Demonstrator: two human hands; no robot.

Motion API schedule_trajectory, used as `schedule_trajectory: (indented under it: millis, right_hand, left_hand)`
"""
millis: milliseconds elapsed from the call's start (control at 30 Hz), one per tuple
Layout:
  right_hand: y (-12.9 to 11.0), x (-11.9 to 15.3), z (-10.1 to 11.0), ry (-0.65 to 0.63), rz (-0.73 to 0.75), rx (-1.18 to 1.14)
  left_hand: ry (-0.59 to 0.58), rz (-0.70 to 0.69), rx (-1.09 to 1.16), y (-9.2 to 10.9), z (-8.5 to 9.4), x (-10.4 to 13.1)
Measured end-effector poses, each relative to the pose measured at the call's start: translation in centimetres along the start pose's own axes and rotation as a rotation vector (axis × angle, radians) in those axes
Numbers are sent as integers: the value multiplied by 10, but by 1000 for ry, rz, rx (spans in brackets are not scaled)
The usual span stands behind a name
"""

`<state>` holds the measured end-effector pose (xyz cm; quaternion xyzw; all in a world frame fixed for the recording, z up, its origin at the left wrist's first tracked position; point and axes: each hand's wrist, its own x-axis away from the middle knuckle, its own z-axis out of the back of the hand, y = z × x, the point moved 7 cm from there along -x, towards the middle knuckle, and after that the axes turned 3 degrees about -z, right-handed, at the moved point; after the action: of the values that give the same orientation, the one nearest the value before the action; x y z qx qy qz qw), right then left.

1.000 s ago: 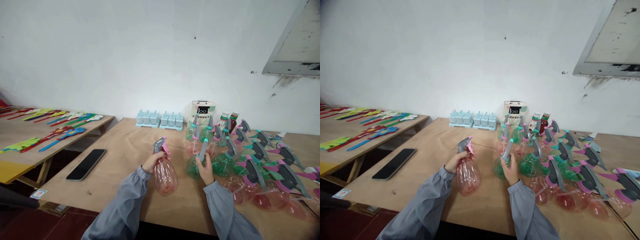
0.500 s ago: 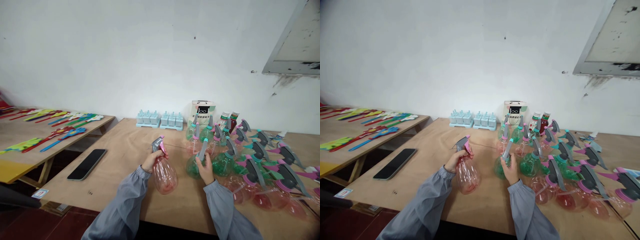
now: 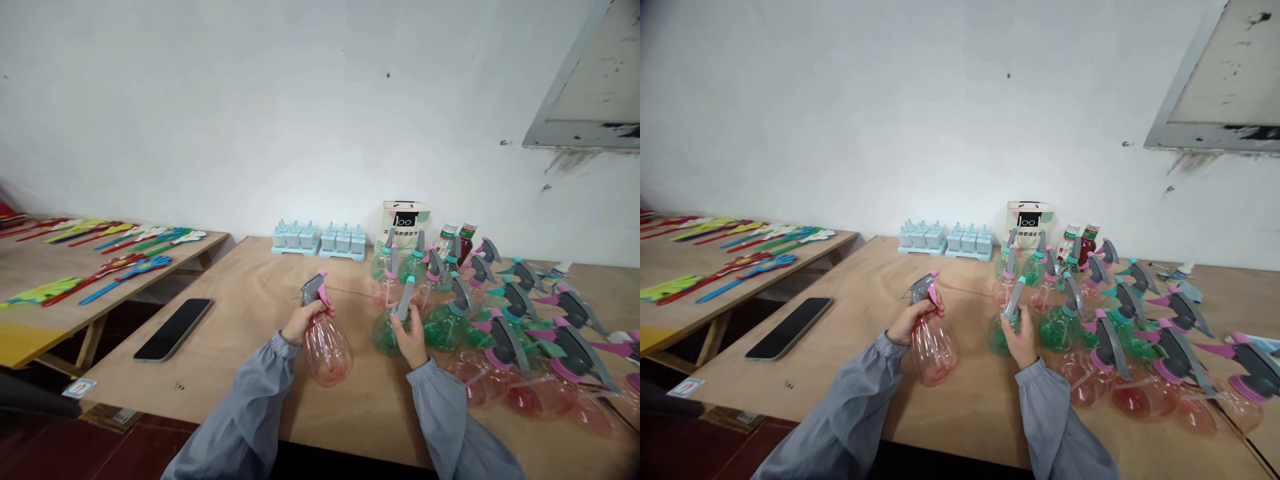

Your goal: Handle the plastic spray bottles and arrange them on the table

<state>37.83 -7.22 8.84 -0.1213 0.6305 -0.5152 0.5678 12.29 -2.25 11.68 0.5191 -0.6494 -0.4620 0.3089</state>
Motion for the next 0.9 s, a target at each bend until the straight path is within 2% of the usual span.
schedule_trajectory:
  millis: [133, 233, 300, 400, 533, 667, 767, 900]
  right_hand:
    - [-1, 0, 0, 5, 11, -6]
    - [0, 0, -1, 7, 8, -2]
    - [1, 0, 0, 15, 2, 2]
    - [1, 0, -1, 1, -6, -4]
    - [-1, 0, -1, -19, -8, -8]
    - [-2, 0, 0, -17, -9, 20]
    - [1, 0, 0, -10, -10, 40]
    - [4, 1, 0, -4, -10, 54]
  left_hand:
    - [80, -207, -310, 26, 14, 3]
    - [202, -370, -520, 49, 35, 4]
    - [267, -424, -609, 56, 51, 3]
    - [313, -424, -753, 55, 74, -2]
    - [281, -442, -850, 48, 94, -8]
    - [245, -447, -864, 46, 101, -7]
    - [226, -507, -837, 51, 99, -1]
    - [288, -559, -788, 49, 101, 11]
